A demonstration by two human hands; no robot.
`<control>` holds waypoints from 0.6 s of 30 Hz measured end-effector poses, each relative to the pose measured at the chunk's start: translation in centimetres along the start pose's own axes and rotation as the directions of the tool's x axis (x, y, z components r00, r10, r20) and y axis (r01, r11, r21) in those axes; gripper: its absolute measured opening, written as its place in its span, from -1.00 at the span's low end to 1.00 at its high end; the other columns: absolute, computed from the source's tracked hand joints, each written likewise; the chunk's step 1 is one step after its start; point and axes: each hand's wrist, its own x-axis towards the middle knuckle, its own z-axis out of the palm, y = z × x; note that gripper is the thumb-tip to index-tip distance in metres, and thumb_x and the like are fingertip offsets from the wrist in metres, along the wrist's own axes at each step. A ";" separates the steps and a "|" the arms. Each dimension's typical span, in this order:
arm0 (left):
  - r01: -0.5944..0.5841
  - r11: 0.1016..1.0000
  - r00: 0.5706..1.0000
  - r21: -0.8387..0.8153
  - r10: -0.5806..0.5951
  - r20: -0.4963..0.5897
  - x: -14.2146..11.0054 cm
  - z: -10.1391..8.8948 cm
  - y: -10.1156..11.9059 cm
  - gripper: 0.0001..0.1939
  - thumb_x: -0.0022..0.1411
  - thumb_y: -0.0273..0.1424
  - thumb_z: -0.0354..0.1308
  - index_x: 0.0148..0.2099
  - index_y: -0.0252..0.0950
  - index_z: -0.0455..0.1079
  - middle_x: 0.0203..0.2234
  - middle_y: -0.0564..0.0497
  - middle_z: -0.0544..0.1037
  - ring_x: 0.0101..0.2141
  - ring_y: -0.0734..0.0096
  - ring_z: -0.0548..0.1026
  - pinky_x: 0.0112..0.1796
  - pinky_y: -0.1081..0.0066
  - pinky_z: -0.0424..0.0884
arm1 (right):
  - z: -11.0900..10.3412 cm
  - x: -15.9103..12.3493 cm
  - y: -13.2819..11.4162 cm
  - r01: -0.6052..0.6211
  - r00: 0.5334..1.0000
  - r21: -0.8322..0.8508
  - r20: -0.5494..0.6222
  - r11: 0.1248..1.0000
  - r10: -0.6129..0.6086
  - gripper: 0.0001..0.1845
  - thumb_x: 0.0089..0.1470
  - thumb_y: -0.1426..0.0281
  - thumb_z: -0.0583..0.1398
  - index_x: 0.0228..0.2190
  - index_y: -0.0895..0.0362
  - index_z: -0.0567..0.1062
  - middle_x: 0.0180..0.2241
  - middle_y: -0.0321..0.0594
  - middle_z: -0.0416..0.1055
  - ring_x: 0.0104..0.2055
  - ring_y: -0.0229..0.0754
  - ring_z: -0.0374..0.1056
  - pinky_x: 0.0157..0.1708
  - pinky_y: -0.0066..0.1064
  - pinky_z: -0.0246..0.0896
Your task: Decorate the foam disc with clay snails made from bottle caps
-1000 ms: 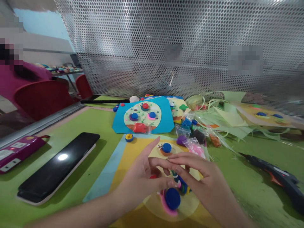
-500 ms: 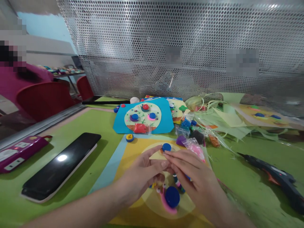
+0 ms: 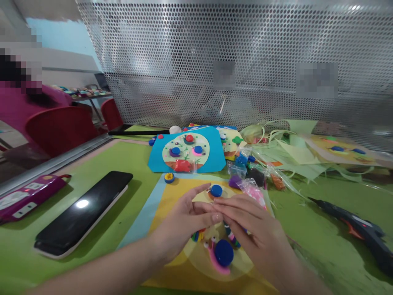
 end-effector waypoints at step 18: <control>0.014 0.998 1.000 0.059 -0.014 0.000 0.1 -0.3 -0.1 -0.08 -0.11 -0.29 0.40 0.24 -0.31 0.05 -0.59 0.12 0.54 -0.56 0.54 0.39 -0.46 0.50 0.25 | 0.4 -0.3 0.4 -0.122 0.986 0.179 -0.093 0.976 0.140 -0.88 -0.02 0.53 0.25 -0.43 0.08 0.56 -0.31 -0.24 0.49 -0.24 -0.25 0.42 -0.25 -0.49 0.36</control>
